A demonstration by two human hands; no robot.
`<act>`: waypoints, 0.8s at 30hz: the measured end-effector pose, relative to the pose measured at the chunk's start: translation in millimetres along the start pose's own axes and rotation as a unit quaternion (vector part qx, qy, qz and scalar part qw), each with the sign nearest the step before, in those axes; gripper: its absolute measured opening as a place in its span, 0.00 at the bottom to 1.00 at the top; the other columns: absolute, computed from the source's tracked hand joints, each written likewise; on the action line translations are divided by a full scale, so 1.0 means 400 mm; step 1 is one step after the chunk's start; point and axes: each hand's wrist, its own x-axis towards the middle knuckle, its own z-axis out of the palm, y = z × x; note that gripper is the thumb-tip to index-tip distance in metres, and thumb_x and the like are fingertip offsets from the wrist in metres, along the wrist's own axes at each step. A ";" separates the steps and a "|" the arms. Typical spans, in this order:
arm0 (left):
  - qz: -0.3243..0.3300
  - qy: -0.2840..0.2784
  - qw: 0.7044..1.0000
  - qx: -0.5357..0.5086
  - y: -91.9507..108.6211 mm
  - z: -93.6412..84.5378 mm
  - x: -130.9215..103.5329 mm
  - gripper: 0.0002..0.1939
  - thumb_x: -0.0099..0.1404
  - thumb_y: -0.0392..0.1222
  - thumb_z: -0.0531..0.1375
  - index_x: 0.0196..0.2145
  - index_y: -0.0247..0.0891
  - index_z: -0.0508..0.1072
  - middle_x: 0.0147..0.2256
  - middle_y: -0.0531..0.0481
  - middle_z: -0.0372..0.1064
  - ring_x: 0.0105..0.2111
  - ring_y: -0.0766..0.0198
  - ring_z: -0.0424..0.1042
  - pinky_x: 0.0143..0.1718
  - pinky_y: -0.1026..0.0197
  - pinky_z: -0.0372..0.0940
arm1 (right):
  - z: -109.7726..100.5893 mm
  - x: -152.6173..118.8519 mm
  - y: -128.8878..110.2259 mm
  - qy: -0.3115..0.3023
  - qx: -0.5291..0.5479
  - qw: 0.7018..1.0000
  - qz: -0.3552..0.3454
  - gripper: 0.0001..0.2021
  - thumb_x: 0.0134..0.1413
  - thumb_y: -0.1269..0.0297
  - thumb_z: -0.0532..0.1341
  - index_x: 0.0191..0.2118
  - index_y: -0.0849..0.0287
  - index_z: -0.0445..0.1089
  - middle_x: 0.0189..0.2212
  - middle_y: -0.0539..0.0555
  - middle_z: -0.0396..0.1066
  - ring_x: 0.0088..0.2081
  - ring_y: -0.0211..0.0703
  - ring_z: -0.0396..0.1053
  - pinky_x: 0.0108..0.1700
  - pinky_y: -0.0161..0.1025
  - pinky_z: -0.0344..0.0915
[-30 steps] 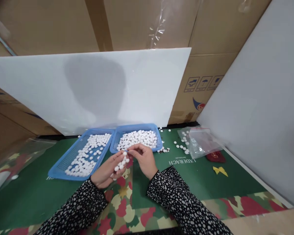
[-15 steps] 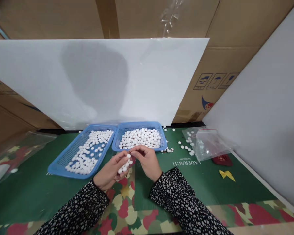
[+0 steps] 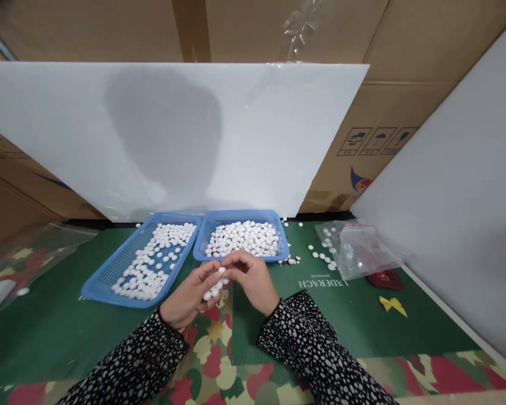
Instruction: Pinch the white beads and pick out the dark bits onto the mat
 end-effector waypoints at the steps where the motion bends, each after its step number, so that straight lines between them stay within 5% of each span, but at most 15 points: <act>1: 0.001 0.002 1.000 0.002 0.000 0.000 0.000 0.17 0.62 0.56 0.62 0.34 0.39 0.64 0.21 0.59 0.56 0.15 0.74 0.52 0.12 0.70 0.37 | -0.001 0.001 0.001 -0.006 -0.004 1.000 -0.004 0.05 0.50 0.63 0.69 0.33 0.56 0.75 0.34 0.52 0.73 0.36 0.44 0.69 0.39 0.38 0.67; 10: 0.016 0.010 0.999 0.034 0.005 0.000 -0.003 0.17 0.64 0.56 0.60 0.34 0.40 0.64 0.19 0.59 0.56 0.15 0.73 0.53 0.13 0.70 0.39 | 0.000 0.006 -0.003 -0.024 -0.041 0.998 -0.045 0.03 0.55 0.63 0.66 0.33 0.56 0.74 0.36 0.53 0.71 0.40 0.45 0.68 0.43 0.39 0.65; 17: 0.009 -0.006 0.998 -0.068 -0.002 -0.007 0.005 0.16 0.63 0.53 0.62 0.34 0.40 0.62 0.19 0.60 0.56 0.14 0.75 0.51 0.13 0.71 0.37 | 0.012 0.009 -0.005 0.023 -0.074 0.996 -0.049 0.06 0.55 0.62 0.66 0.36 0.56 0.72 0.35 0.53 0.72 0.38 0.45 0.70 0.42 0.40 0.67; 21: 0.002 -0.010 0.992 -0.126 0.005 -0.022 0.007 0.13 0.63 0.48 0.62 0.34 0.39 0.63 0.22 0.59 0.58 0.14 0.77 0.50 0.12 0.73 0.37 | -0.033 0.040 0.001 0.124 -0.231 0.959 -0.104 0.07 0.58 0.62 0.63 0.42 0.55 0.73 0.38 0.55 0.74 0.41 0.49 0.70 0.48 0.47 0.66; 24: 0.011 0.011 0.989 -0.145 0.022 -0.036 0.005 0.11 0.63 0.46 0.62 0.35 0.38 0.64 0.24 0.58 0.59 0.14 0.78 0.50 0.12 0.74 0.38 | -0.045 0.047 0.001 0.118 -0.320 0.924 -0.172 0.09 0.59 0.64 0.61 0.45 0.52 0.75 0.51 0.58 0.70 0.54 0.55 0.64 0.58 0.54 0.58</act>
